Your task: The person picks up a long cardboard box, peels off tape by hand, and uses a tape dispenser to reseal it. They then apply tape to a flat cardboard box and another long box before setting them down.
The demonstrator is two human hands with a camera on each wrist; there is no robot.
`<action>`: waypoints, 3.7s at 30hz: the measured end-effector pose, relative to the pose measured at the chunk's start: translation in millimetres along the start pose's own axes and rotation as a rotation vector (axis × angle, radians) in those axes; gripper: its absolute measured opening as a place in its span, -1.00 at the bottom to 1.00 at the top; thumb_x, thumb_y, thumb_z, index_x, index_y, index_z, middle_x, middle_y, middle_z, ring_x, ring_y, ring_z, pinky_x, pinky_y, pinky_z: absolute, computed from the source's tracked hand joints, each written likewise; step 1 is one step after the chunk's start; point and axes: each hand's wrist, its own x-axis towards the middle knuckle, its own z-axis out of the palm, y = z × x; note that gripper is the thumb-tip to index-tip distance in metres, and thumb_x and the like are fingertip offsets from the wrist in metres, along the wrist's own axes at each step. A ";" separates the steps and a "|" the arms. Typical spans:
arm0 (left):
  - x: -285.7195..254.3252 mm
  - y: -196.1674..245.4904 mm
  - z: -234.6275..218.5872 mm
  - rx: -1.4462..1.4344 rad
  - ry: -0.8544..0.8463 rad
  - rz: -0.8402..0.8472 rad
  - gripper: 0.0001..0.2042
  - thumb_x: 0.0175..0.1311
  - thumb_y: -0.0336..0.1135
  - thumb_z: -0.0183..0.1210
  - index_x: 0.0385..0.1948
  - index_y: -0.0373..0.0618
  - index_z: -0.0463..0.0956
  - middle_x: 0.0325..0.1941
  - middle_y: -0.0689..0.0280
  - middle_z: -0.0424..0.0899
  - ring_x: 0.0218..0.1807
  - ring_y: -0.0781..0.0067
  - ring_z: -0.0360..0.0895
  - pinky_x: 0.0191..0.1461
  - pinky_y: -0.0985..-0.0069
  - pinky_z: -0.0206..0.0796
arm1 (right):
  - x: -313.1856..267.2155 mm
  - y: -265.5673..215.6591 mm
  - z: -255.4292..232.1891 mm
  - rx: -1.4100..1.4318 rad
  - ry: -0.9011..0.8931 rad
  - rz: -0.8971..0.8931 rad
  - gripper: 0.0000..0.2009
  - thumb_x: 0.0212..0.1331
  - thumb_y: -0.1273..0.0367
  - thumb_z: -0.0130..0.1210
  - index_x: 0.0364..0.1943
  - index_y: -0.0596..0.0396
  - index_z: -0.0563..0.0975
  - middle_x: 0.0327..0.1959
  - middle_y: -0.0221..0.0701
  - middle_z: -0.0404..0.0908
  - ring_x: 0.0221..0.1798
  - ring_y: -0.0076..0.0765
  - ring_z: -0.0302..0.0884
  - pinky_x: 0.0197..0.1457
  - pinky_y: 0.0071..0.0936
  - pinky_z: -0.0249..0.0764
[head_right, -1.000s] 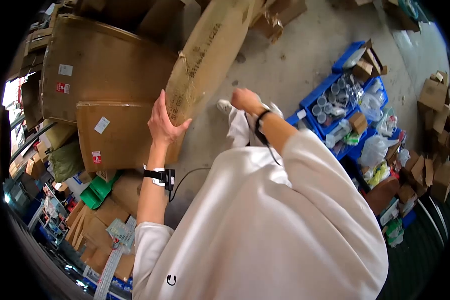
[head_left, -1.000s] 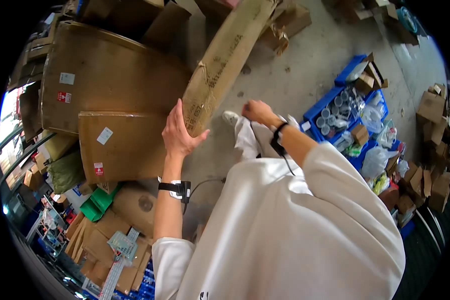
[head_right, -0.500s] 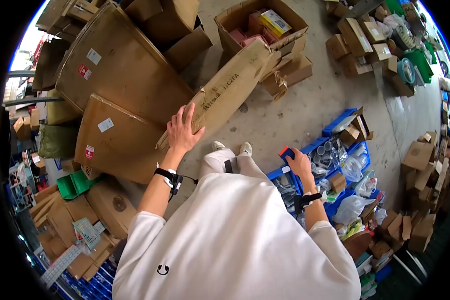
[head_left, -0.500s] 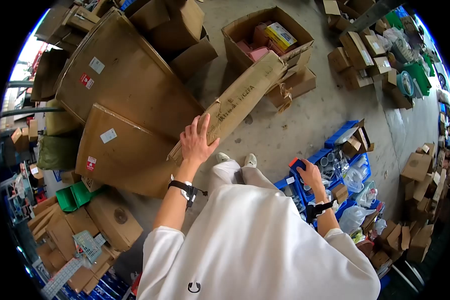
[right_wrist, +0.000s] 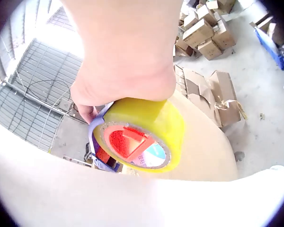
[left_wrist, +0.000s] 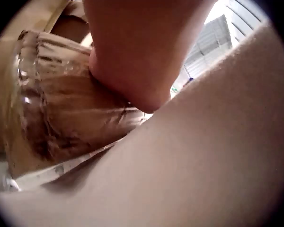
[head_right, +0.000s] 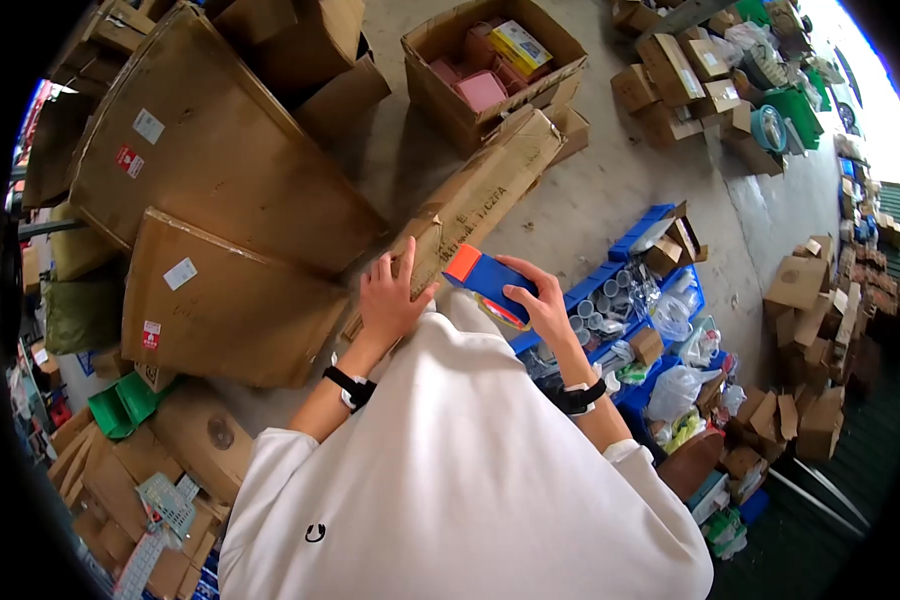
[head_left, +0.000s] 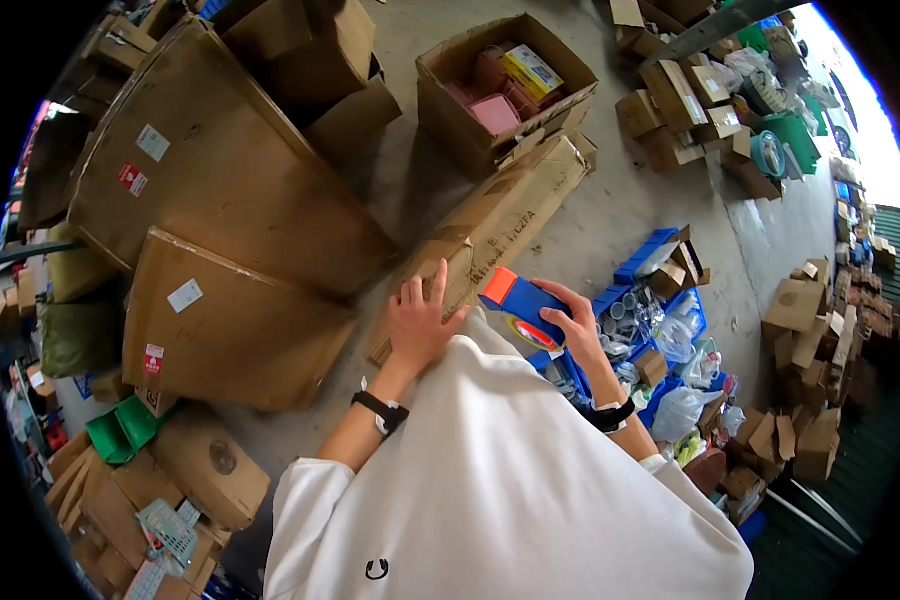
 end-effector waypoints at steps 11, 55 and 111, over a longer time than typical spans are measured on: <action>39.8 -32.6 -14.6 -1.396 -0.573 -0.406 -0.57 0.56 0.02 0.10 0.13 -0.14 0.69 -0.13 0.30 0.81 -0.15 0.58 0.71 -0.13 0.58 0.45 | -3.1 -23.9 36.0 -0.087 0.000 0.010 -0.49 0.17 0.41 0.22 0.24 0.30 0.58 0.11 -0.25 0.74 0.12 -0.42 0.65 0.28 -0.46 0.50; 72.3 -82.5 166.6 -0.837 -0.359 -0.355 -0.74 0.31 -0.28 0.34 0.00 -0.06 0.64 -0.15 0.06 0.71 0.02 -0.08 0.65 0.17 0.15 0.49 | -3.6 -89.1 43.2 -0.607 0.027 0.157 -0.53 0.21 0.38 0.28 0.24 0.17 0.60 0.01 -0.14 0.77 -0.04 -0.23 0.77 0.12 -0.36 0.60; 69.9 -69.5 -17.7 0.043 -0.017 -0.141 0.17 -0.11 0.16 0.55 0.60 -0.01 0.07 0.46 0.10 0.46 0.39 -0.02 0.47 0.30 0.03 0.47 | 53.2 122.9 42.6 -0.789 -0.036 0.146 -0.53 0.27 0.11 0.07 0.13 0.13 0.61 -0.17 0.12 0.74 -0.05 0.32 0.71 0.09 0.08 0.63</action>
